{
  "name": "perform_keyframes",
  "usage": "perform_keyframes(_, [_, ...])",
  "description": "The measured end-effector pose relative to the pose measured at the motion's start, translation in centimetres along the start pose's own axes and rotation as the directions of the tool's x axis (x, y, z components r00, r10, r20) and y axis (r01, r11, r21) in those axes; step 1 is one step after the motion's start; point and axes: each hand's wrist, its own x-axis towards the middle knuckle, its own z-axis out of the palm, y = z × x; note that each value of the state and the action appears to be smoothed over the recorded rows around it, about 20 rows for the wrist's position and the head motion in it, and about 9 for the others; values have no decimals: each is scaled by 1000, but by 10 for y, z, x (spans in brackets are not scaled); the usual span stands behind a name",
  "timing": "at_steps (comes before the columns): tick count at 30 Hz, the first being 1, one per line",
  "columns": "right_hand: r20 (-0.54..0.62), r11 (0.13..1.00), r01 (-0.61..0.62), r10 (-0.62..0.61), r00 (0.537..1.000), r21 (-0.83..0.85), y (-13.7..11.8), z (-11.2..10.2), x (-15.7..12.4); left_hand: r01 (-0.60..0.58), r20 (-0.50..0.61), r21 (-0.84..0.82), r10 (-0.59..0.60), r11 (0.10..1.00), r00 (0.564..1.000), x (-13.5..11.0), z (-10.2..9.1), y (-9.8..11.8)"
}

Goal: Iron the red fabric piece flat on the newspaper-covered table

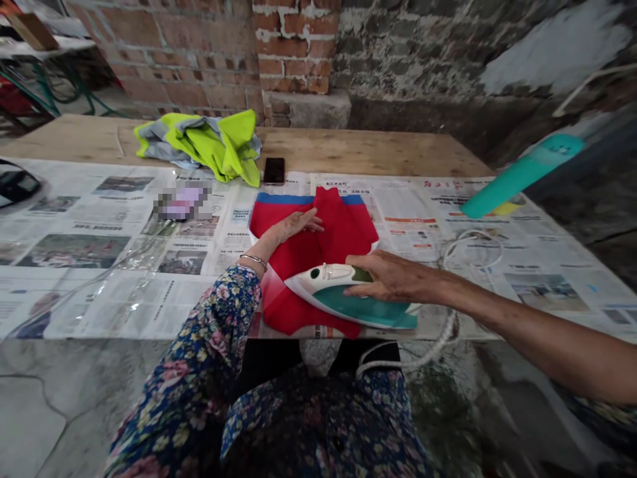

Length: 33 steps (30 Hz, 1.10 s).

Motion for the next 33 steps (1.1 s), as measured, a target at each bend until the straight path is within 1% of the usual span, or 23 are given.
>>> perform_keyframes(4, [-32,1000,-26,27,999,8,6,-4,-17,2,-23,16,-1,1000,1000,-3,2,2])
perform_keyframes(7, [-102,998,-70,70,992,2,7,-15,-17,-22,-12,15,22,1000,1000,-7,1,4])
perform_keyframes(10, [-200,997,-72,62,978,-42,5,-26,-3,-33,9,12,33,999,999,-10,-1,7])
perform_keyframes(14, [-253,988,-103,72,965,-111,9,-31,30,-34,28,7,34,999,999,-14,-2,10])
perform_keyframes(17, [-231,992,-95,73,970,-83,14,-28,44,-35,18,-3,35,999,999,-14,-1,10])
perform_keyframes(19, [-162,998,-61,57,985,-22,13,-23,42,-22,5,-15,22,1000,1000,-11,0,8])
perform_keyframes(21, [-59,999,-26,29,998,39,8,-17,30,-8,-1,-23,8,1000,1000,-6,1,6])
perform_keyframes(23, [29,997,-6,4,1000,76,1,-9,11,-1,-14,-17,1,1000,1000,-2,2,3])
perform_keyframes(25, [64,997,1,-6,998,78,-5,0,-11,-1,-44,3,1,1000,999,2,4,2])
perform_keyframes(29, [-7,999,-24,24,1000,33,-7,16,-55,-29,-86,102,38,994,996,1,10,5])
perform_keyframes(31, [-45,996,-82,84,996,36,-2,19,-72,-59,-84,176,74,983,994,-7,17,8])
perform_keyframes(33, [-77,985,-155,161,984,70,4,16,-86,-72,-84,284,99,956,992,-21,29,8])
